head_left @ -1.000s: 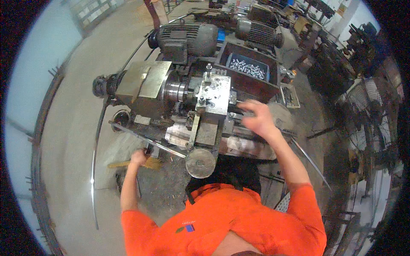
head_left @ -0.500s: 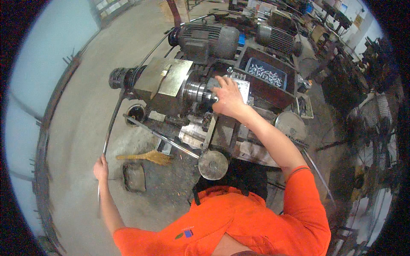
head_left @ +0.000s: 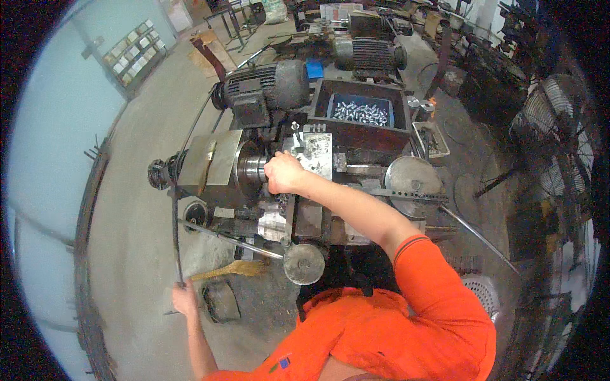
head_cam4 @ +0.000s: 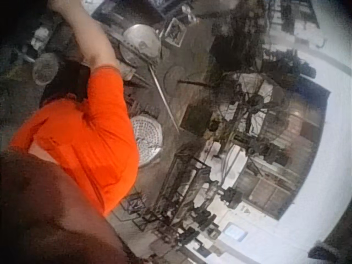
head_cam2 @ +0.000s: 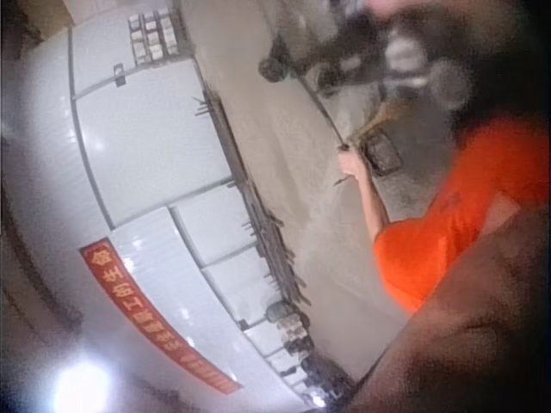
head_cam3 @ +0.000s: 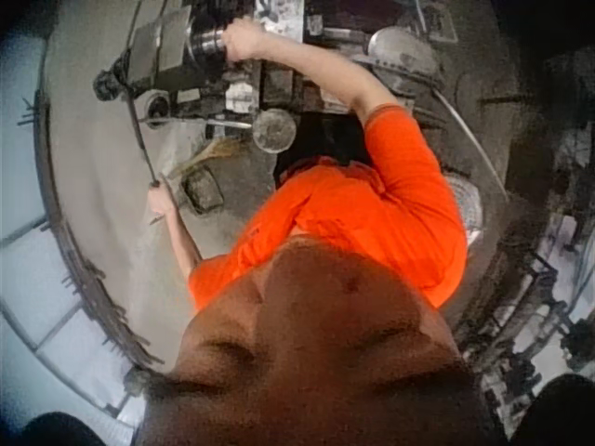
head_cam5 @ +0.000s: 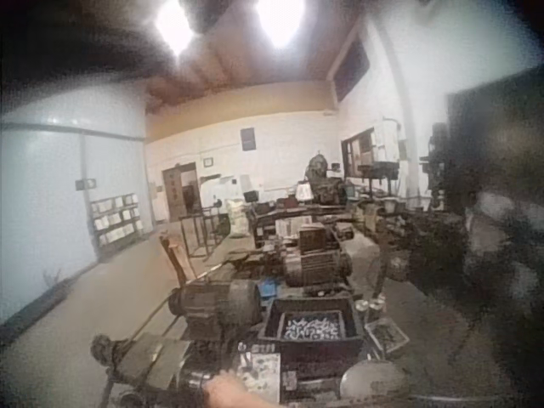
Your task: The person operates a metal forming machine, repeatedly inserting small metal pieces into the machine and using a long metal rod to manipulate the mechanism. The person then removes the processed pieces and places them into a perforated metal basket.
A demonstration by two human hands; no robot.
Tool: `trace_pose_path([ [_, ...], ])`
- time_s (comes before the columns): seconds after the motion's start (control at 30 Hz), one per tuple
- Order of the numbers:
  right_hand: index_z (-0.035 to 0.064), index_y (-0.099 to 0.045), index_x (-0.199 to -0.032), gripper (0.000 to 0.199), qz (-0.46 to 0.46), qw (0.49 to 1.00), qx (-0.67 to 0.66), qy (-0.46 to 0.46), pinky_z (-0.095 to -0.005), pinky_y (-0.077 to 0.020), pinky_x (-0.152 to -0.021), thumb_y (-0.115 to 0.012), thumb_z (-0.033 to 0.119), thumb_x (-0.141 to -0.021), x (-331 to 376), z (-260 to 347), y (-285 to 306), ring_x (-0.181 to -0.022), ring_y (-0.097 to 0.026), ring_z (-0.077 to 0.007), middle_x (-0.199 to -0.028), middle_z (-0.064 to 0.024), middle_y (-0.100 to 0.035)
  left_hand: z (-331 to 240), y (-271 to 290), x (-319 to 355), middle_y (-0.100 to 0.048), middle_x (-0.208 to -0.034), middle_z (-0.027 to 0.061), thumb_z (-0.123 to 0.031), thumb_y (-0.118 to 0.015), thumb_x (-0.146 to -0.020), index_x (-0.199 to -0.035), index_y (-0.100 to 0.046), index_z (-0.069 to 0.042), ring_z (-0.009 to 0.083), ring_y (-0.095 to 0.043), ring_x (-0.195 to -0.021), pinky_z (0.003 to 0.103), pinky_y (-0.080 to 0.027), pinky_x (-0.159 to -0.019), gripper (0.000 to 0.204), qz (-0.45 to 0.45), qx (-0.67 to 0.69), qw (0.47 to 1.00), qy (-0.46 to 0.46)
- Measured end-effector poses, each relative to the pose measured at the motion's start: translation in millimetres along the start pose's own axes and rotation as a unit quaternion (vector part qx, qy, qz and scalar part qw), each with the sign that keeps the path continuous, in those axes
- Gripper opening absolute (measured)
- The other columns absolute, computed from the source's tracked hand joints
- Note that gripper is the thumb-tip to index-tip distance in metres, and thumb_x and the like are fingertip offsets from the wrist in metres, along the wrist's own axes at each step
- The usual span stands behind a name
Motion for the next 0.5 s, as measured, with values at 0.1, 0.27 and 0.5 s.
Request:
trace_pose_path([
  [0.1,0.0060,-0.068,-0.076,0.026,-0.014,1.000,-0.006,-0.025,-0.0408,-0.0426,-0.081,-0.061,0.024,-0.059,5.2,-6.5,2.1,-0.086,-0.060,-0.0292,-0.081,-0.0136,-0.065,0.7,-6.0,-1.2,-0.063,-0.079,0.0182,-0.043,-0.063,-0.073,-0.081,-0.059,-0.002,0.0380,-0.060,-0.076,0.045,-0.045,-0.067,0.042,0.052,0.036,0.998,-0.012],
  [0.27,0.0042,-0.068,-0.079,0.032,-0.019,0.984,-0.084,-0.153,-0.0372,-0.0504,-0.069,-0.060,0.028,-0.061,42.1,-47.1,52.9,-0.081,-0.064,-0.0285,-0.085,-0.0169,-0.066,21.4,-24.3,-29.7,-0.062,-0.074,0.0180,-0.035,-0.067,-0.071,-0.087,-0.056,-0.001,0.0349,-0.061,-0.072,0.043,-0.047,-0.065,0.039,0.243,0.073,0.966,-0.039],
  [0.5,0.0075,-0.068,-0.079,0.028,-0.084,0.936,-0.051,-0.339,-0.0400,-0.0495,-0.076,-0.060,0.024,-0.057,103.8,-186.0,60.0,-0.089,-0.062,-0.0317,-0.092,-0.0187,-0.064,11.6,-72.5,-76.3,-0.056,-0.058,0.0106,-0.015,-0.064,-0.075,-0.086,-0.056,0.005,0.0194,-0.058,-0.046,0.033,-0.047,-0.045,0.023,0.233,0.271,0.933,-0.046],
])
Point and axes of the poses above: each hand's wrist, its own x-axis away from the middle knuckle, its own y-axis out of the back of the hand, z = x × y, the point moved 4 cm from there along -x, towards the middle knuckle
